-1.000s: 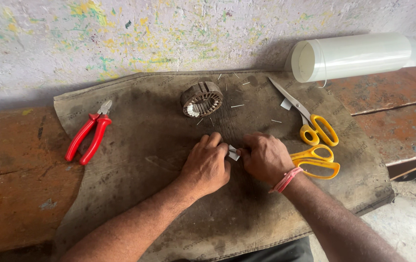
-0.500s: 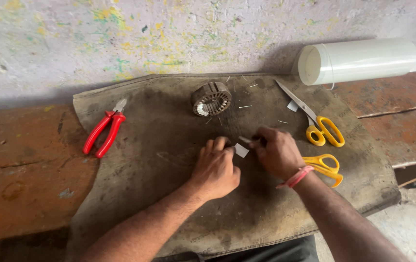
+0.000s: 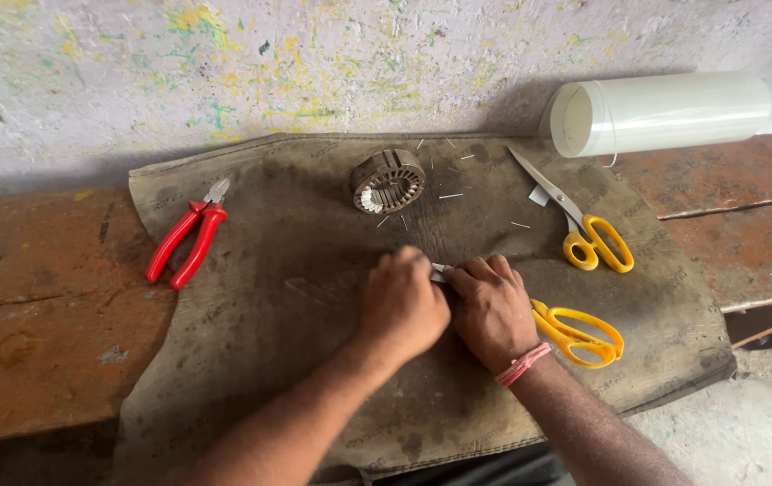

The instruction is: The person inserts small white rectangular pieces into the slots of a cylindrical motor stator. They then cut a white plastic roll into small rectangular pieces using yellow-handled scissors and continue inserting them into the stator.

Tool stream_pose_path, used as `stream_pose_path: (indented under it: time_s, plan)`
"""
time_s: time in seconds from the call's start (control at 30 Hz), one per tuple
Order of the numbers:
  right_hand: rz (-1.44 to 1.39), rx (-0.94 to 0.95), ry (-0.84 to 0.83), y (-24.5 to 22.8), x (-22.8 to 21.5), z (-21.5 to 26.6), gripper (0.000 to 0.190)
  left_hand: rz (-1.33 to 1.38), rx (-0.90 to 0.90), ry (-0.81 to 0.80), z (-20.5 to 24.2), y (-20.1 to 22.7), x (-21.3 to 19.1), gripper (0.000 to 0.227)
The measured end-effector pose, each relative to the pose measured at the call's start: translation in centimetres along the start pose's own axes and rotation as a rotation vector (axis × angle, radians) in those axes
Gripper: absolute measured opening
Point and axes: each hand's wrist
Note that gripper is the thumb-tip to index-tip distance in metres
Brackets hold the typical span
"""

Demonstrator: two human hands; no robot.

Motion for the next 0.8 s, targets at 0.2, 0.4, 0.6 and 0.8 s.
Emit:
stream_pose_path:
  time_s: [0.2,0.4,0.6,0.8]
  plan:
    - [0.012,-0.007,-0.121,0.6,-0.3,-0.5,0.042,-0.014,0.587,0.089,-2.8,-3.5,-2.2,0.056]
    - [0.008,-0.104,-0.165,1.5,-0.7,-1.1,0.038,-0.16,0.643,0.164,-3.0,-3.6,-1.5,0.054]
    - [-0.003,-0.192,-0.167,1.5,-1.0,-0.6,0.038,-0.242,0.616,0.114,-2.9,-3.9,-1.3,0.038]
    - [0.012,-0.223,-0.192,1.4,-1.5,-0.2,0.043,-0.178,0.629,0.145,-3.1,-3.9,-1.4,0.033]
Point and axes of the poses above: each hand's wrist, its own z-axis away from the middle knuckle, its own x-axis out of the palm, y = z × x, and after that the axes turned 2 degrees about -y, right-handed
